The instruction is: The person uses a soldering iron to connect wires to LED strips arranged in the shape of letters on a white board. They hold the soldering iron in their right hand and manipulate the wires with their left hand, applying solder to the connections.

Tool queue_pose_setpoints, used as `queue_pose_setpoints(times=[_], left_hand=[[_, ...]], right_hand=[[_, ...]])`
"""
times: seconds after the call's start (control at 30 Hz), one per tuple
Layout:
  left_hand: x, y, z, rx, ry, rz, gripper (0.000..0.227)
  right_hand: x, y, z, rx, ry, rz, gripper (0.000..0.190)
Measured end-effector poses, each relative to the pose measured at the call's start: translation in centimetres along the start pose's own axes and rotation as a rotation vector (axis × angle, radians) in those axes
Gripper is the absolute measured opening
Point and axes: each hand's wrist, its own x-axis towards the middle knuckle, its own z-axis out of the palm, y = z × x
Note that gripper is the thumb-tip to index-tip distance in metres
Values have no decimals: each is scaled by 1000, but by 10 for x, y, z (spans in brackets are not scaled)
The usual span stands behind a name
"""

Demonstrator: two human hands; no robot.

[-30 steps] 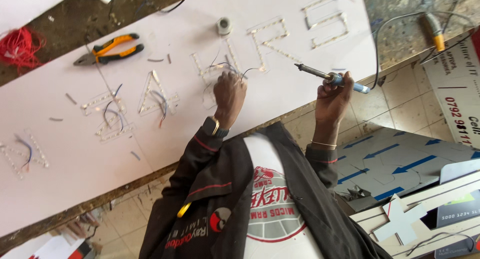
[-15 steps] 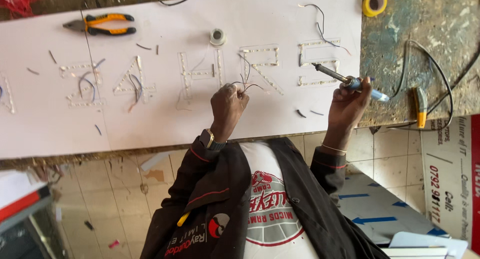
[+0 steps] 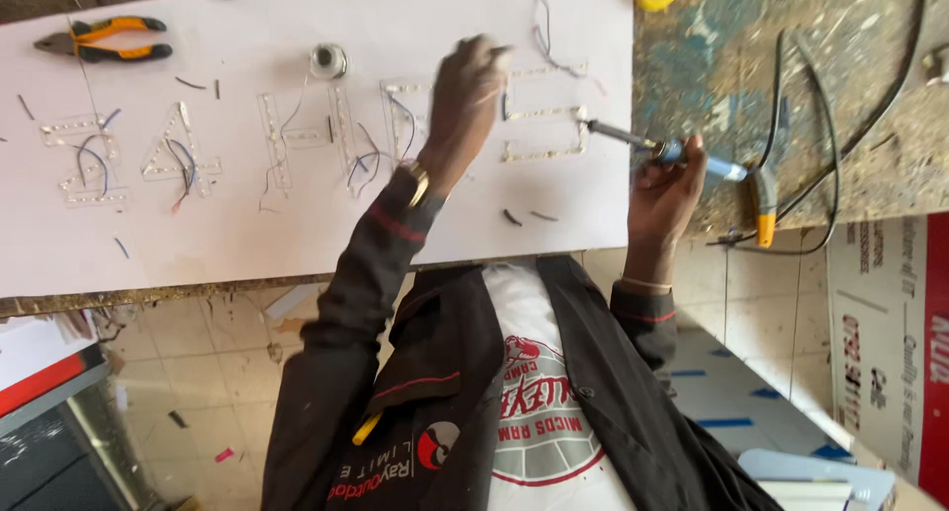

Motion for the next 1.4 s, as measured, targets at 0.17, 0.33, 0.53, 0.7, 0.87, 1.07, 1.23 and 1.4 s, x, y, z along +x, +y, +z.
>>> queue_pose_setpoints(times=[0.17, 0.33, 0.53, 0.7, 0.87, 1.07, 1.23, 1.4], left_hand=[[66, -9, 53, 340, -139, 340, 40], [42, -14, 46, 429, -112, 374, 17], [-72, 25, -19, -176, 184, -428, 25], [-150, 1, 6, -137, 124, -624, 32], [-158, 36, -84, 25, 509, -756, 13], [-292, -85, -144, 271, 672, -1111, 58], [-281, -72, -178, -963, 701, -1387, 59], [-278, -104, -144, -949, 607, -1322, 34]], right_hand=[[4, -22, 1, 4, -118, -9, 17], [14, -24, -11, 60, -167, -11, 17], [58, -6, -22, -54, -121, 70, 24], [77, 15, -6, -142, -184, 149, 24], [37, 18, 27, -259, -323, 155, 25], [22, 35, 26, -277, -375, 182, 29], [-4, 24, 44, -309, -391, 153, 30], [18, 32, 35, -288, -419, 201, 27]])
